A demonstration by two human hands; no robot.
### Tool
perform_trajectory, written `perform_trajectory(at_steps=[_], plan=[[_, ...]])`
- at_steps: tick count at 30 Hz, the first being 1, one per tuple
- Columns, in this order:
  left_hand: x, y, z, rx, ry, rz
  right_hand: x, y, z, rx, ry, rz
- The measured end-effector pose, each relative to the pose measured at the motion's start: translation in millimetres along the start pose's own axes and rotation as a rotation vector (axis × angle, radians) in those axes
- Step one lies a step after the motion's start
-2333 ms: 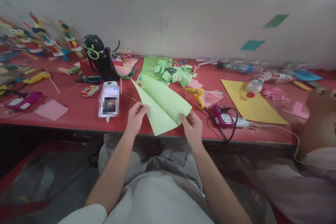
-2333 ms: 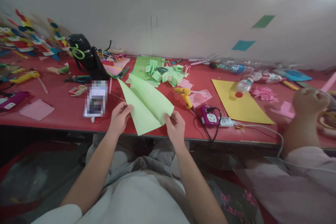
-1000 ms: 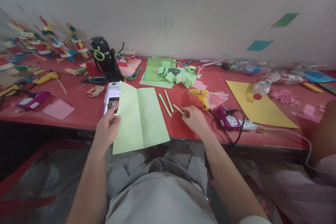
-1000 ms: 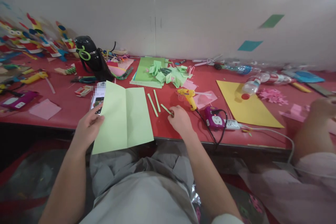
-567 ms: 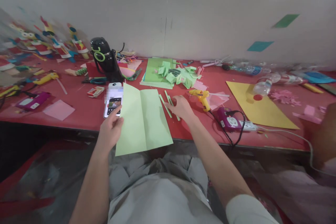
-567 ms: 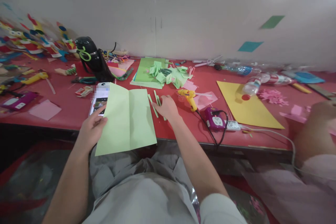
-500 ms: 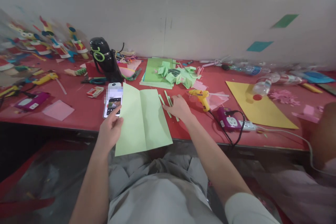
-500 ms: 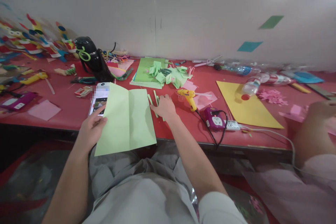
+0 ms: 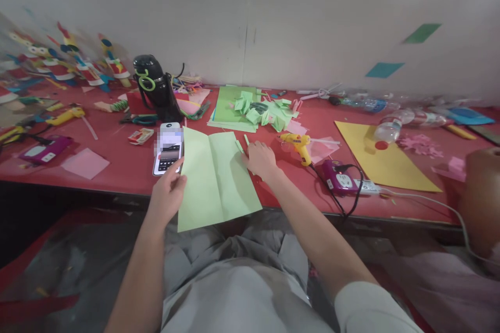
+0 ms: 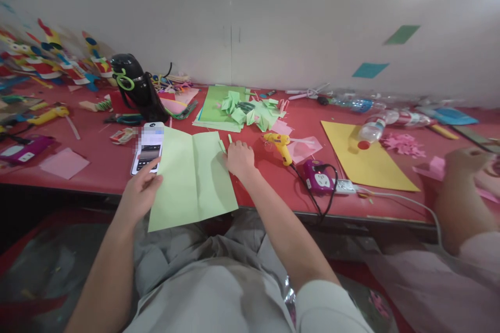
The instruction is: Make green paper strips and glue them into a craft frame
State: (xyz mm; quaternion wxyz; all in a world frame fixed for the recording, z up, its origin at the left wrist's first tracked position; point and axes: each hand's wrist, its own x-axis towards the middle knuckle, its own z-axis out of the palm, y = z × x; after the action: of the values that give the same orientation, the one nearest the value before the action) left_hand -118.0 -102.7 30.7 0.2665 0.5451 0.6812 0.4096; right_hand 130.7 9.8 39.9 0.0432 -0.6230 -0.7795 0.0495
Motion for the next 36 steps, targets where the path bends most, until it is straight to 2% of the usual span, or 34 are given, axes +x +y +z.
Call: perform_trajectory(at_steps=[10, 18, 23, 25, 28, 33, 36], plan=[[-0.4, 1.6, 1.8, -0.006, -0.021, 0.005, 5.0, -3.7, 1.9, -0.044, -0.035, -0.013], [-1.2, 3.1, 3.8, -0.002, -0.027, 0.001, 8.5, -5.5, -14.0, -0.036, -0.091, -0.006], [-1.1, 1.4, 3.1, 0.007, -0.023, 0.007, 17.0, 2.2, -22.8, 0.045, -0.106, 0.009], [-1.0, 0.4, 3.4, 0.004, -0.022, 0.01, 20.4, 9.3, -25.4, 0.151, -0.106, 0.003], [-0.2, 0.3, 5.5, 0.001, -0.023, 0.011, 22.1, 23.4, -27.5, 0.432, -0.103, -0.008], [4.2, 3.7, 13.7, 0.016, -0.068, 0.023, 14.1, 44.6, -21.7, 0.947, 0.038, 0.079], [8.0, 4.4, 20.1, 0.038, -0.082, 0.031, 6.2, 50.7, -16.4, 1.313, 0.079, 0.097]])
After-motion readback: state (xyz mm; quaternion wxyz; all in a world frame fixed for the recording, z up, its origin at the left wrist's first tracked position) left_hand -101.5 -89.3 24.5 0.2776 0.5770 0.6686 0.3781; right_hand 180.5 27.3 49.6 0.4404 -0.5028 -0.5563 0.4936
